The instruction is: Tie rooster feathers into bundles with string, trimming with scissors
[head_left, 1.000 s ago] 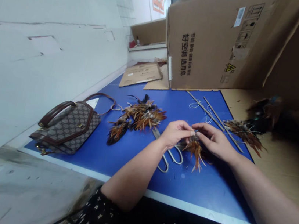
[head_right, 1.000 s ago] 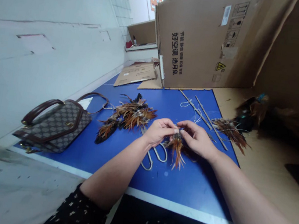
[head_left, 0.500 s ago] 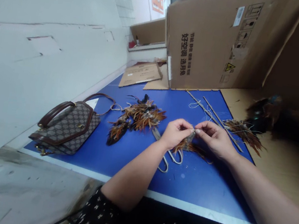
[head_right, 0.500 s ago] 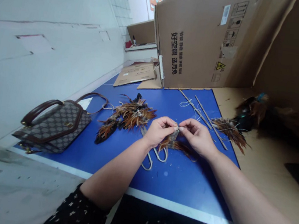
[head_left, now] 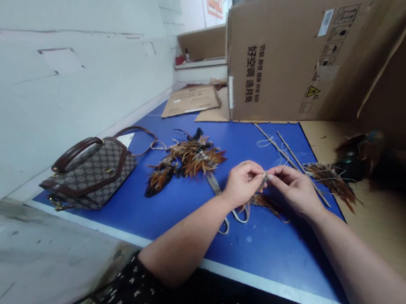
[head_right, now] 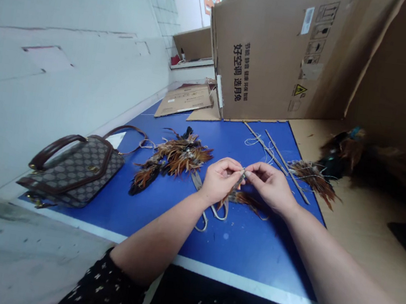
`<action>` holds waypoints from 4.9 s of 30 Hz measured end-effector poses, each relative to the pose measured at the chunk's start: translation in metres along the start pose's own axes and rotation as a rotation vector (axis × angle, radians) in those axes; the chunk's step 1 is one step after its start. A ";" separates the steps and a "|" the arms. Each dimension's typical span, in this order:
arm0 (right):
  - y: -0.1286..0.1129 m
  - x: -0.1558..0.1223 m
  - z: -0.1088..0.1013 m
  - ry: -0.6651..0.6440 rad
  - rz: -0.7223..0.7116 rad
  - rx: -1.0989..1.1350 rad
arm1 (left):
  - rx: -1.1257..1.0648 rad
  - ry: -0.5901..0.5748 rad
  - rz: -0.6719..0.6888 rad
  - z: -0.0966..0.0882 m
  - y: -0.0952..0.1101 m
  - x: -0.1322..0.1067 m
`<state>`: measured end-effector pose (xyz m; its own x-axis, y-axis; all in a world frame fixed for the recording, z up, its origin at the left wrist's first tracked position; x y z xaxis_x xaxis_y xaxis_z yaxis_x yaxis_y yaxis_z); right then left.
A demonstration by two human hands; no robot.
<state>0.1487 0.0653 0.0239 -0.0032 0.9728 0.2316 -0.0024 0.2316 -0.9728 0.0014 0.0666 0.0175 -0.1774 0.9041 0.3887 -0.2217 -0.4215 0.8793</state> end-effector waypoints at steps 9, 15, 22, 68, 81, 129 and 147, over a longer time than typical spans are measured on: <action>0.002 -0.001 0.000 -0.060 0.041 0.047 | -0.021 -0.015 0.014 -0.001 -0.002 0.002; -0.003 -0.002 0.001 -0.108 0.019 0.029 | -0.003 -0.031 -0.050 0.000 0.000 0.001; -0.001 0.000 0.000 -0.085 -0.167 -0.105 | -0.016 -0.004 -0.127 -0.002 -0.008 0.000; 0.006 -0.007 0.015 0.034 -0.524 -1.088 | -0.001 -0.025 -0.425 -0.007 -0.024 -0.001; 0.017 -0.001 -0.001 0.050 -0.452 -0.702 | 0.150 -0.127 -0.483 -0.009 -0.025 -0.001; 0.013 0.002 -0.001 -0.039 -0.372 -0.613 | 0.199 -0.161 -0.541 -0.010 -0.022 -0.001; 0.019 0.015 -0.031 0.220 -0.092 -0.156 | 0.048 -0.225 -0.599 -0.009 -0.024 -0.004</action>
<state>0.1792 0.0845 0.0086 0.2068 0.9211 0.3298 0.1617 0.3003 -0.9400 -0.0008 0.0728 -0.0077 0.1711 0.9766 -0.1304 -0.1758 0.1605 0.9712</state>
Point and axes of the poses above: each hand's wrist, its own x-axis towards the middle knuckle, its own z-axis out of the palm, y = z × x, the point moved 7 cm from there along x, towards the middle knuckle, and after that the axes turned 14 degrees about y, right-handed, at the moved point
